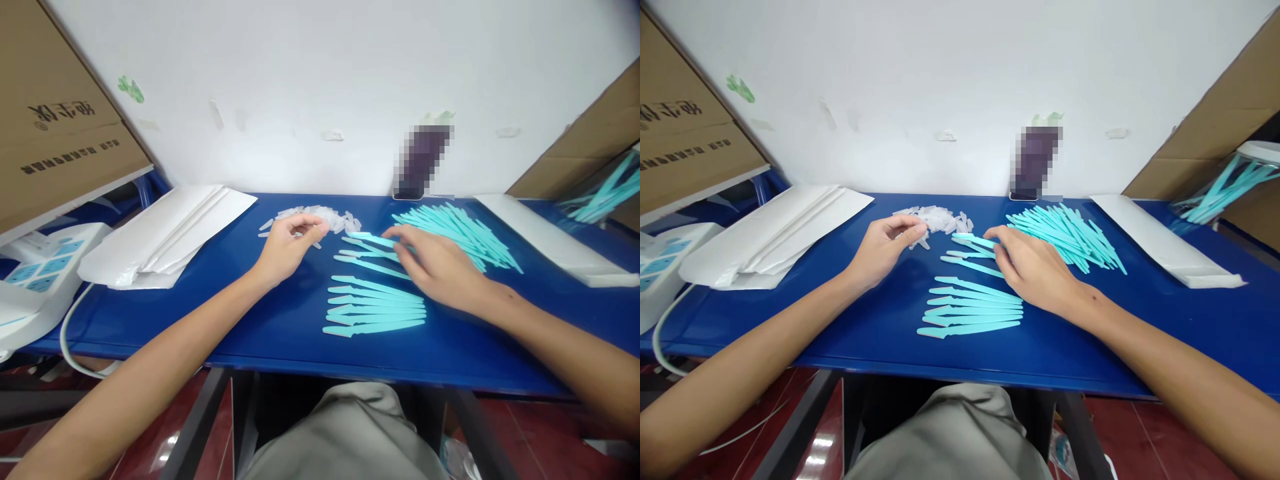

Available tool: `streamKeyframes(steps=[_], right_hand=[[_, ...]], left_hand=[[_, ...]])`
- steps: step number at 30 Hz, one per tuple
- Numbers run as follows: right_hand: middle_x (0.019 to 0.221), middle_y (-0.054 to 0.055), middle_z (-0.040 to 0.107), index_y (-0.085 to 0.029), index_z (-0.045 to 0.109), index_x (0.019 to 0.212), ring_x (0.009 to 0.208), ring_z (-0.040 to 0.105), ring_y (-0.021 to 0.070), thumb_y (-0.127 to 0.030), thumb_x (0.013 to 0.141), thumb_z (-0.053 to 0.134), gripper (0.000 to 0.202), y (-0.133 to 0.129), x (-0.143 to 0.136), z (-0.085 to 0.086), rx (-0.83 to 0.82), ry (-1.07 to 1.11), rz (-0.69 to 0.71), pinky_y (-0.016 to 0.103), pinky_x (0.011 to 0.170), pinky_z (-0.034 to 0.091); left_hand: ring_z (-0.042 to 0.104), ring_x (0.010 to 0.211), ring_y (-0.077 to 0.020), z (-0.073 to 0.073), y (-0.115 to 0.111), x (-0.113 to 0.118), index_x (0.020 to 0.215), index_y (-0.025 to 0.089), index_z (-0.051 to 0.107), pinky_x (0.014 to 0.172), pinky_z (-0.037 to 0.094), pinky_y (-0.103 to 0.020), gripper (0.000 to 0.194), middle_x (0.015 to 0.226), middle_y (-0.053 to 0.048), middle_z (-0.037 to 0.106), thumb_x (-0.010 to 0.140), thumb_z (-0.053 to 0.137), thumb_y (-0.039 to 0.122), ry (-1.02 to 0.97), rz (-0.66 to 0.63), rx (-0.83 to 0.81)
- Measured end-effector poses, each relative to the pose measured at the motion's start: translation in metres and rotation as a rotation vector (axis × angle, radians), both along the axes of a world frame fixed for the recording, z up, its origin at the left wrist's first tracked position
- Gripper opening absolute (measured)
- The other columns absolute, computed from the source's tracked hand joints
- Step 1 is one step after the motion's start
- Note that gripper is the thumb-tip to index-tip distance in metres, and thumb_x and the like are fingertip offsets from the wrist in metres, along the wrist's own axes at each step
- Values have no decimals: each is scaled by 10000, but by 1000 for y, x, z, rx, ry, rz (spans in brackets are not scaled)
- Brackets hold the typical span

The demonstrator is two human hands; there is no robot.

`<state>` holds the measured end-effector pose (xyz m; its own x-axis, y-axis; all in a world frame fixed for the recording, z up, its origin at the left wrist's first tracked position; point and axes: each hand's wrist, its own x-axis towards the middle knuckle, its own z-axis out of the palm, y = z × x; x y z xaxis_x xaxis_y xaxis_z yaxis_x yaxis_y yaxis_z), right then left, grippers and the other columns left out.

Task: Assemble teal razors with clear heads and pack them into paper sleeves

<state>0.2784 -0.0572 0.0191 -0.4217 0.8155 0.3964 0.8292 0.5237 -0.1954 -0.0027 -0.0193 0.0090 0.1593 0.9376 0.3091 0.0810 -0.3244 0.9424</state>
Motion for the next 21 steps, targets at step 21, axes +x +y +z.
streamKeyframes(steps=[21], right_hand=[[1024,98,750,-208,703,1250,861,698,244,-380,1067,455,353,-5,-3,1,45,92,103,375,737,520]], left_hand=[[673,687,-135,-2,-7,0,1073,159,755,681,573,-269,263,877,-61,765,962,683,387,184,-159,104]])
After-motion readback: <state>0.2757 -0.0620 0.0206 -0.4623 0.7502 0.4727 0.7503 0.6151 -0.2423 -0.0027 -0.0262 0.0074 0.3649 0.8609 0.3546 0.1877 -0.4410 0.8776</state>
